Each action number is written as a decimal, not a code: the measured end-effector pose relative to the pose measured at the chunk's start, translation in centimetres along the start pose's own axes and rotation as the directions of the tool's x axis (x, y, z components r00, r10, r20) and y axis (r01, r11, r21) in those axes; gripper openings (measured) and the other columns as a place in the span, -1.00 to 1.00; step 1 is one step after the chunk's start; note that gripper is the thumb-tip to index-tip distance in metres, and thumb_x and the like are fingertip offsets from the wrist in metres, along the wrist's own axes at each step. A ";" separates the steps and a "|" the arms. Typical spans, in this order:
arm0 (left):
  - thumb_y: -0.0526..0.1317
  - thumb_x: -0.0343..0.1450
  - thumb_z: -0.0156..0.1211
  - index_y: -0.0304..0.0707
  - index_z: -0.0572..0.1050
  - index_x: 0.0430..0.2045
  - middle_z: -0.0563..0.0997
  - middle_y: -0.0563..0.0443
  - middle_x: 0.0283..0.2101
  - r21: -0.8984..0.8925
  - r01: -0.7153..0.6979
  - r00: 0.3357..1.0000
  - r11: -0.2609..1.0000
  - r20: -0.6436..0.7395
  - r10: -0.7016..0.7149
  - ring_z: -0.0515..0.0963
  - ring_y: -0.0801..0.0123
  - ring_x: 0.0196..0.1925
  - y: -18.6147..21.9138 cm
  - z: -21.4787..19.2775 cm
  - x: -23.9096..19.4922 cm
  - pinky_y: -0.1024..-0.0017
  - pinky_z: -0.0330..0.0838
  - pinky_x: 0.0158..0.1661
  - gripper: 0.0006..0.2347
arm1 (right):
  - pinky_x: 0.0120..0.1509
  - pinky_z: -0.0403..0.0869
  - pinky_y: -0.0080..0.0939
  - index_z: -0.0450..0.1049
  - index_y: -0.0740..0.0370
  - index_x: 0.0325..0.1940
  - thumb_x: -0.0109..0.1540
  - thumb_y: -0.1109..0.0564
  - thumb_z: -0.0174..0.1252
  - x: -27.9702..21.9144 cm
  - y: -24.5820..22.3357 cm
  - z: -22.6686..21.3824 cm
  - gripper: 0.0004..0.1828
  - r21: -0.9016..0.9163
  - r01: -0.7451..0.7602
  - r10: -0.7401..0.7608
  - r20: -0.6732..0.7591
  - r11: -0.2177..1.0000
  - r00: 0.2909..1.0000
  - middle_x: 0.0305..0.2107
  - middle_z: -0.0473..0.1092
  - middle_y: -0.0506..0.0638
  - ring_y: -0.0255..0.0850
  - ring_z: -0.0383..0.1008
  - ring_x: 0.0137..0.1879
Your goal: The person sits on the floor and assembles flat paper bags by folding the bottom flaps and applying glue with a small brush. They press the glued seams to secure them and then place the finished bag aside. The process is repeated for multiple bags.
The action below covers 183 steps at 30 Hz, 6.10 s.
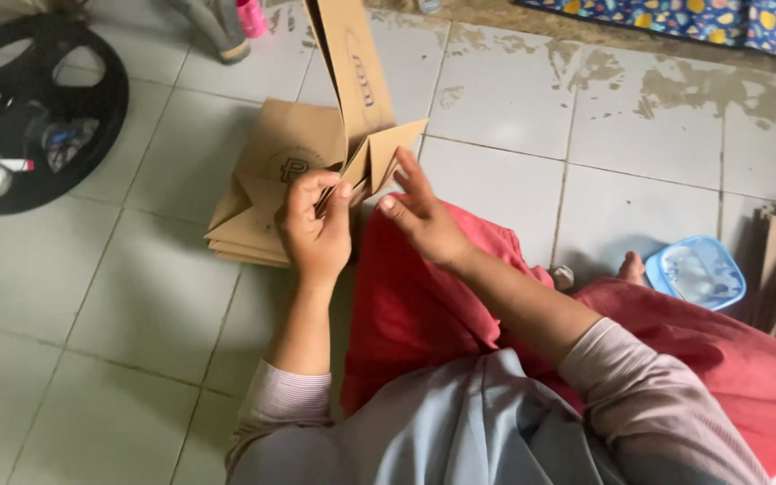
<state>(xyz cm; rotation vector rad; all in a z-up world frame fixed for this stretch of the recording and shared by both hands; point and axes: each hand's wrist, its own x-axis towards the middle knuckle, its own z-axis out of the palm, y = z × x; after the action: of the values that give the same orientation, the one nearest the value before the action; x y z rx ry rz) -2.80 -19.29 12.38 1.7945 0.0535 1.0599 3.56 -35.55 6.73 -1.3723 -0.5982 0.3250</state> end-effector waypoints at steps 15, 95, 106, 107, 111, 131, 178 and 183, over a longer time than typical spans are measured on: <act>-0.35 0.48 0.12 -0.08 0.55 0.01 0.64 -0.24 -0.05 -0.232 0.640 0.767 0.733 0.261 -0.587 0.63 0.11 0.01 -4.0 33.3 -9.4 0.18 0.48 0.05 -0.76 | 0.32 0.39 0.39 0.24 -0.07 0.53 0.18 -0.10 0.39 -14.0 0.7 -33.8 -0.14 -0.828 -0.300 0.025 -0.327 0.473 0.945 0.48 0.07 0.25 0.33 0.26 0.40; -0.05 0.22 0.54 -0.09 0.27 0.06 0.22 -0.26 0.20 0.706 -0.265 0.351 0.657 0.705 -0.616 0.37 -0.12 0.16 -12.8 37.7 -18.8 -0.11 0.65 -0.09 -0.39 | 0.29 0.14 0.80 -0.46 -0.26 0.67 0.05 -0.38 0.42 -8.9 9.1 -30.7 0.43 -0.736 -0.606 0.681 -0.611 -0.302 0.403 0.56 -0.23 0.21 0.35 0.06 0.46; 0.00 0.27 0.48 -0.24 0.27 0.11 0.18 -0.42 0.26 0.719 -0.274 0.343 0.639 0.694 -0.634 0.40 -0.18 0.16 -13.3 38.5 -19.4 -0.10 0.66 -0.09 -0.38 | 0.22 0.35 0.61 -0.43 -0.19 0.68 0.06 -0.35 0.44 -9.3 11.2 -31.3 0.42 -0.721 -0.636 0.690 -0.608 -0.274 0.393 0.56 -0.28 0.24 0.38 -0.01 0.47; -0.02 0.28 0.46 -0.24 0.29 0.09 0.18 -0.45 0.26 0.718 -0.261 0.352 0.646 0.693 -0.628 0.41 -0.21 0.16 -14.2 38.9 -19.9 -0.10 0.66 -0.09 -0.41 | 0.22 0.36 0.62 -0.41 -0.17 0.68 0.06 -0.35 0.44 -9.3 11.0 -31.2 0.41 -0.722 -0.638 0.691 -0.605 -0.268 0.395 0.56 -0.28 0.25 0.39 -0.01 0.47; -0.09 0.33 0.33 -0.30 0.32 0.07 0.20 -0.53 0.27 0.714 -0.201 0.359 0.670 0.690 -0.628 0.43 -0.29 0.16 -15.7 39.4 -21.1 -0.14 0.65 -0.10 -0.52 | 0.23 0.39 0.55 -0.38 -0.16 0.69 0.09 -0.35 0.42 -9.4 9.9 -30.8 0.37 -0.728 -0.634 0.690 -0.601 -0.263 0.404 0.56 -0.25 0.25 0.39 0.01 0.47; -0.07 0.29 -0.05 -0.20 0.67 -0.28 0.70 -0.17 -0.07 0.717 0.419 0.288 0.556 0.476 -0.831 0.61 -0.07 0.15 -16.6 35.8 -18.3 0.09 0.49 0.14 -0.65 | 0.46 0.13 0.24 -0.22 0.11 0.68 0.08 -0.63 0.13 -11.0 13.2 -32.2 0.35 -0.804 -0.551 0.607 -0.557 -0.222 0.568 0.50 -0.03 0.38 0.21 0.14 0.54; -0.31 0.44 0.18 0.01 0.22 0.34 0.34 -0.45 0.28 0.602 -0.095 0.343 0.793 0.767 -0.542 0.46 -0.33 0.27 -14.9 37.9 -21.4 -0.03 0.47 0.21 -0.47 | 0.06 0.62 0.06 0.48 -0.14 0.22 0.34 -0.07 0.06 -15.8 15.0 -34.1 -0.64 -0.968 -0.246 0.680 -0.217 -0.055 0.700 -0.05 0.51 0.04 0.05 0.59 0.06; -0.28 0.44 0.14 0.04 0.22 0.37 0.28 -0.42 0.34 0.623 -0.201 0.305 0.756 0.773 -0.556 0.47 -0.37 0.25 -14.2 38.0 -21.1 -0.03 0.51 0.19 -0.47 | 0.01 0.65 0.06 0.25 0.07 0.48 0.29 0.08 0.08 -15.2 12.8 -30.8 -0.38 -0.984 -0.130 0.607 -0.176 -0.118 0.775 -0.04 0.36 0.13 0.08 0.52 0.08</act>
<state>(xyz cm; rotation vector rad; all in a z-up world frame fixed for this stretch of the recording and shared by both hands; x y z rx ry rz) 15.76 -50.06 -15.90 2.7061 -0.1159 -0.4845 10.46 -66.65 -11.46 -3.0887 -0.7199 0.7235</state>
